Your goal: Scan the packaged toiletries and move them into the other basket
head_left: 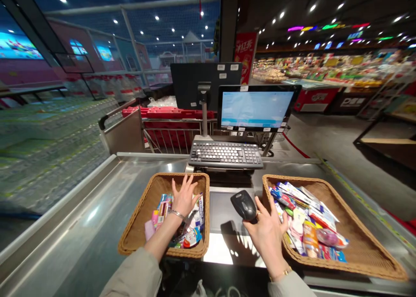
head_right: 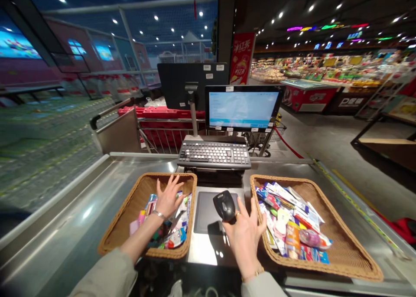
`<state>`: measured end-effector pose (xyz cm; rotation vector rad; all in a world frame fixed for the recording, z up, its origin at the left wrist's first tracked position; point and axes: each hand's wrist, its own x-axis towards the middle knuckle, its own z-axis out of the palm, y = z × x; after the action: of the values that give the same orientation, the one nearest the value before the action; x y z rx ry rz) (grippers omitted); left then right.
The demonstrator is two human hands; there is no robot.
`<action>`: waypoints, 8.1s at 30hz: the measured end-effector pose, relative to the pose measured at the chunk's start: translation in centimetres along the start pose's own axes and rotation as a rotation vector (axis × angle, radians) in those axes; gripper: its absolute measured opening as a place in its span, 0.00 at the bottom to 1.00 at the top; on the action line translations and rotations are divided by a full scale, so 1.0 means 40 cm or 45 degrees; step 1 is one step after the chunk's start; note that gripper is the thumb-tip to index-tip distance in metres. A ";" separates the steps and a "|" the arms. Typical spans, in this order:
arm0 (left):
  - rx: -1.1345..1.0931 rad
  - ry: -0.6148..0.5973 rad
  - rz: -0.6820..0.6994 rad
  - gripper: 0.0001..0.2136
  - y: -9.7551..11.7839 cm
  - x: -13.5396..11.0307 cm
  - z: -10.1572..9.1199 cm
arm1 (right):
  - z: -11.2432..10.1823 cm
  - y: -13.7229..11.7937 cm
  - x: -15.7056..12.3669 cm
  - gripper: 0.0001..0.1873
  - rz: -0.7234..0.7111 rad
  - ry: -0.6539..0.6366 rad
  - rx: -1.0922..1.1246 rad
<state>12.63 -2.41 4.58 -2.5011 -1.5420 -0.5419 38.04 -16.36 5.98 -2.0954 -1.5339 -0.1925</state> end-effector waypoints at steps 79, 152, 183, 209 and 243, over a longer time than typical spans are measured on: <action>0.106 -0.829 0.483 0.17 -0.258 0.027 0.234 | 0.027 0.026 -0.048 0.09 0.009 0.044 -0.074; -0.189 0.379 0.154 0.10 0.117 0.004 -0.021 | -0.019 -0.030 -0.010 0.06 -0.160 0.018 0.080; -0.077 0.468 0.219 0.10 0.164 0.032 -0.015 | -0.027 0.000 -0.025 0.07 -0.184 0.038 0.100; -0.207 0.446 0.463 0.10 0.328 0.128 -0.008 | -0.087 0.131 -0.061 0.11 0.111 0.151 -0.107; -0.361 0.130 0.723 0.07 0.619 0.266 0.078 | -0.166 0.311 -0.116 0.17 0.522 0.289 -0.305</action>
<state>39.59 -3.95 7.17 -2.8838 -0.6960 -0.8119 49.13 -26.22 5.58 -2.4260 -0.9645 -0.4627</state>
